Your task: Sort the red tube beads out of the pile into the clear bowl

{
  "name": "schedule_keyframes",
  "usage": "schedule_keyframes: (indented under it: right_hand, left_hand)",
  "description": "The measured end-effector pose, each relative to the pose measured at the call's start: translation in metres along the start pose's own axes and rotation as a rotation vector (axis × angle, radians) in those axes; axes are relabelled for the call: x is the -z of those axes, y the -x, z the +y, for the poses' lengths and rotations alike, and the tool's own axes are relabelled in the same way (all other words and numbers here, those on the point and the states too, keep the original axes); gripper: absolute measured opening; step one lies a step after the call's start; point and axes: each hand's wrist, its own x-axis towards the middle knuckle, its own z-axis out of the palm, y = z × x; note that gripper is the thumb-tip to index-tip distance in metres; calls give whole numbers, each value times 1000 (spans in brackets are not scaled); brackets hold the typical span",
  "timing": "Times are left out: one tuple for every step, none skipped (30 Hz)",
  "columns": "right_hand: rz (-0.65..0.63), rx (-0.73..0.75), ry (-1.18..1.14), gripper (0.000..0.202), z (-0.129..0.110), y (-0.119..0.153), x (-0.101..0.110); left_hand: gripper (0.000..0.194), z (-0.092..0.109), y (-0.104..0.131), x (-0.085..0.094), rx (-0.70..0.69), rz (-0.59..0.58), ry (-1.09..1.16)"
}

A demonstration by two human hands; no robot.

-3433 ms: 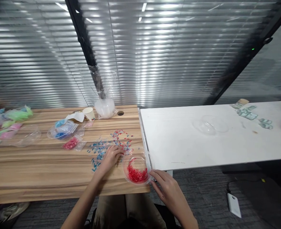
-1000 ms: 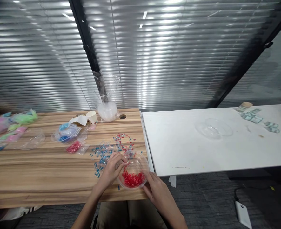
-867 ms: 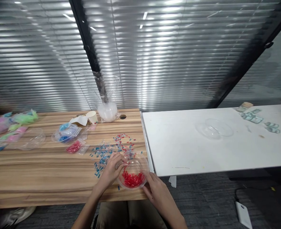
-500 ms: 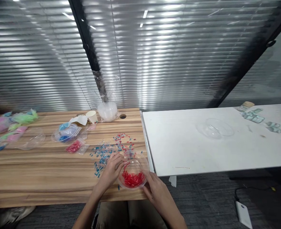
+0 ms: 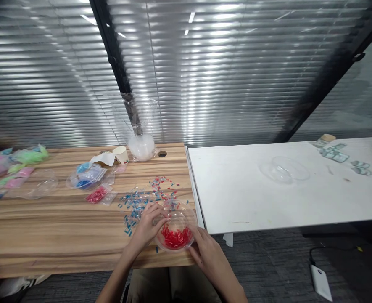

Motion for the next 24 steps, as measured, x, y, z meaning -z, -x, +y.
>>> schedule_keyframes:
  right_hand:
    - [-4,4,0,49,1,0,-1]
    - [-10,5,-1,49,1,0,-1]
    - [-15,5,-2,49,2,-1,-1]
    - [-20,5,-4,48,1,-1,-1]
    - [-23,5,-5,48,1,-2,-1]
    - [-23,5,-5,48,1,-2,0]
    - [-20,7,-2,48,0,-3,0]
    - [-15,14,3,48,0,-3,0]
    - [-10,24,10,48,0,-4,0]
    - [-5,32,19,48,-1,-4,1]
    - [-2,38,27,48,-1,-5,1]
    - [-1,41,31,48,-1,-5,1]
    - [-5,40,32,48,-1,-5,1]
    - [-9,35,30,48,-1,-5,1]
    - [-13,30,27,48,-1,-5,2]
    - [-17,27,23,48,-1,-5,2]
    - [-20,28,20,47,-2,-5,2]
    - [-20,28,17,47,-2,-5,2]
    - [-18,30,16,46,-3,-5,2]
    - [-14,32,15,46,-3,-5,1]
    - [-8,35,15,46,-3,-5,1]
    - [2,37,16,46,-3,-4,1]
    - [10,37,16,47,-3,-4,0]
    - [17,36,16,47,-3,-4,0]
  left_hand:
    - [10,0,0,0,3,4,0]
    - [9,-1,0,0,7,9,-3]
    - [8,-1,0,0,9,11,-6]
    - [8,-1,0,1,11,12,-8]
    - [8,-2,0,1,12,12,-8]
    - [8,-2,0,1,11,16,-6]
    - [9,-3,0,2,9,20,-4]
    - [10,-3,0,2,7,26,-1]
    - [11,-3,0,2,7,32,1]
    - [12,-4,1,2,7,37,2]
    - [12,-4,1,1,9,40,4]
    - [11,-4,1,1,12,41,6]
    - [11,-4,1,1,15,42,9]
    - [10,-4,1,1,18,43,11]
    - [10,-4,1,1,21,43,13]
    - [10,-4,1,0,25,42,14]
    - [10,-4,1,0,27,41,15]
    - [10,-3,1,0,28,40,16]
    - [10,-3,2,0,28,39,16]
    - [10,-3,2,0,27,42,17]
    - [11,-3,2,-1,26,48,16]
    - [11,-3,2,-1,25,55,16]
    - [11,-3,2,-1,23,61,14]
    - [11,-3,2,-1,22,66,14]
